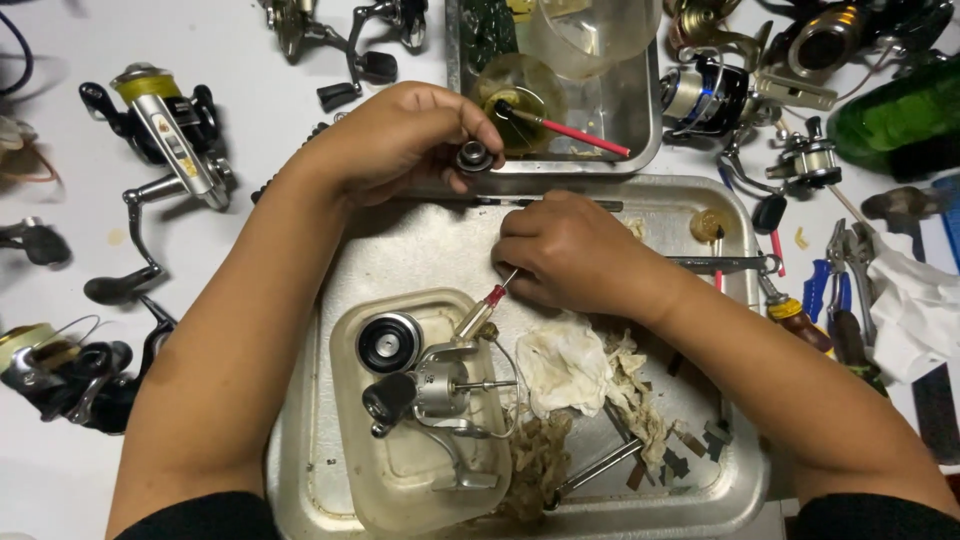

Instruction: Reassembling the internal components of a fishing reel on a workbench using a screwdriver for alignment.

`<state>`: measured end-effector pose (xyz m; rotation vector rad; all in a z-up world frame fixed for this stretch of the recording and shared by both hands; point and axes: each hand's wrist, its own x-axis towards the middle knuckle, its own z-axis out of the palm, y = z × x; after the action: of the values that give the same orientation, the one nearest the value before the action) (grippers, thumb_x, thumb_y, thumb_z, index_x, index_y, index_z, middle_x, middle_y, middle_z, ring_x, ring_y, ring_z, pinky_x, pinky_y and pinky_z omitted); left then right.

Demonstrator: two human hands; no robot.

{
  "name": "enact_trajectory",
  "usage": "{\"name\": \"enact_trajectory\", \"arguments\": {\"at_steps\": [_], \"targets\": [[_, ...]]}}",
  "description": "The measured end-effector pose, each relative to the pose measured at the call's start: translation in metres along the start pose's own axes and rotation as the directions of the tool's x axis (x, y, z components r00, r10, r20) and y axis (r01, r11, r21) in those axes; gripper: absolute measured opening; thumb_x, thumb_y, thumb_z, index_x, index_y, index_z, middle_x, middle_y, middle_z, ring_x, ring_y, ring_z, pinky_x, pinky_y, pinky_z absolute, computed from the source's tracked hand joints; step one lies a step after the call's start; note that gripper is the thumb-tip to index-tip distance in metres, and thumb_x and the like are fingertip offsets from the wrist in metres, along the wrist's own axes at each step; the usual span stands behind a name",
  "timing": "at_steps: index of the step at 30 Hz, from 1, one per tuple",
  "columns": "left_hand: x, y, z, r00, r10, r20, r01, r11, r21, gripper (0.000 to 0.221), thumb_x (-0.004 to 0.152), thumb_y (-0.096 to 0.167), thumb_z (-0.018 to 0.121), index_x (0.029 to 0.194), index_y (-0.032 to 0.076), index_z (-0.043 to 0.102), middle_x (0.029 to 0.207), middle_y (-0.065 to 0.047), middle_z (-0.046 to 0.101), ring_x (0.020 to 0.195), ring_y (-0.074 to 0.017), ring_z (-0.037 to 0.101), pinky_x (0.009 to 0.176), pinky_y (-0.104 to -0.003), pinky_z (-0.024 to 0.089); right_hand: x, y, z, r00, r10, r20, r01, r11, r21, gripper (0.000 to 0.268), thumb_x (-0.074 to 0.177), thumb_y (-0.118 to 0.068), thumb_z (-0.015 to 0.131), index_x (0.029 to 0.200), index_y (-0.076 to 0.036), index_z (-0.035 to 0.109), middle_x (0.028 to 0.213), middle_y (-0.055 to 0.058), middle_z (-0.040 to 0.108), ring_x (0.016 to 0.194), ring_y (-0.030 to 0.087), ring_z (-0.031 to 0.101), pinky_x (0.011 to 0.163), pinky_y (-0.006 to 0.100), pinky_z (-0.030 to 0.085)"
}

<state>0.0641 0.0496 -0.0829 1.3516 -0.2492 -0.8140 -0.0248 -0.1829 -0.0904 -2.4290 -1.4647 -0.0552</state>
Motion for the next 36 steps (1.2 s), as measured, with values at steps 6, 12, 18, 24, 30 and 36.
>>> {"name": "enact_trajectory", "arguments": {"at_steps": [6, 12, 18, 24, 30, 36], "targets": [[-0.012, 0.01, 0.022, 0.992, 0.093, -0.084, -0.09, 0.995, 0.035, 0.024, 0.092, 0.009, 0.055, 0.098, -0.003, 0.074, 0.074, -0.012, 0.065, 0.065, -0.0168, 0.066, 0.056, -0.026, 0.065, -0.013, 0.002, -0.031, 0.924, 0.295, -0.243, -0.245, 0.946, 0.213, 0.011, 0.097, -0.026, 0.073, 0.097, -0.015, 0.075, 0.079, 0.002, 0.067, 0.075, 0.027, 0.069, 0.068, 0.036, 0.052], [-0.01, 0.014, 0.039, 0.971, 0.234, -0.043, -0.198, 0.894, 0.401, 0.025, 0.092, 0.007, 0.056, 0.109, 0.005, 0.074, 0.085, -0.007, 0.072, 0.074, -0.0121, 0.065, 0.062, -0.025, 0.061, -0.016, -0.017, -0.057, 0.607, 0.743, -0.283, -0.317, 0.553, 0.77, 0.007, 0.09, -0.006, 0.077, 0.097, -0.007, 0.078, 0.061, -0.001, 0.057, 0.058, 0.007, 0.049, 0.055, 0.022, 0.044], [-0.038, 0.039, 0.072, 0.977, 0.205, 0.057, -0.207, 0.852, 0.481, 0.026, 0.097, 0.01, 0.053, 0.116, 0.01, 0.071, 0.097, -0.01, 0.077, 0.081, -0.017, 0.07, 0.066, -0.029, 0.065, -0.011, -0.006, -0.041, 0.491, 0.834, -0.25, -0.235, 0.403, 0.884, 0.012, 0.086, -0.007, 0.078, 0.097, -0.003, 0.077, 0.054, 0.001, 0.053, 0.05, 0.005, 0.047, 0.046, 0.02, 0.038], [-0.03, 0.027, 0.074, 0.965, 0.261, 0.006, -0.23, 0.84, 0.491, 0.026, 0.097, 0.015, 0.049, 0.107, 0.012, 0.072, 0.088, -0.006, 0.073, 0.08, -0.0187, 0.068, 0.068, -0.037, 0.062, -0.01, -0.012, -0.047, 0.48, 0.831, -0.282, -0.292, 0.455, 0.841, 0.011, 0.087, -0.007, 0.078, 0.097, -0.002, 0.078, 0.055, 0.003, 0.055, 0.056, 0.005, 0.045, 0.051, 0.021, 0.04], [-0.024, 0.023, 0.083, 0.937, 0.342, -0.069, -0.257, 0.81, 0.528, 0.017, 0.097, 0.028, 0.062, 0.104, 0.021, 0.076, 0.082, 0.002, 0.073, 0.082, -0.0117, 0.067, 0.078, -0.031, 0.058, -0.015, -0.006, -0.031, 0.494, 0.795, -0.352, -0.264, 0.523, 0.811, 0.01, 0.089, -0.004, 0.079, 0.099, -0.004, 0.08, 0.054, 0.004, 0.055, 0.055, 0.007, 0.046, 0.052, 0.021, 0.042], [-0.029, 0.027, 0.082, 0.94, 0.337, -0.051, -0.284, 0.857, 0.431, 0.015, 0.091, 0.025, 0.072, 0.099, 0.015, 0.078, 0.08, -0.001, 0.074, 0.081, -0.01, 0.063, 0.078, -0.029, 0.055, -0.016, -0.008, -0.028, 0.549, 0.73, -0.408, -0.157, 0.569, 0.808, 0.011, 0.09, -0.004, 0.078, 0.1, 0.0, 0.08, 0.055, 0.006, 0.058, 0.056, 0.005, 0.044, 0.051, 0.021, 0.042]]}}
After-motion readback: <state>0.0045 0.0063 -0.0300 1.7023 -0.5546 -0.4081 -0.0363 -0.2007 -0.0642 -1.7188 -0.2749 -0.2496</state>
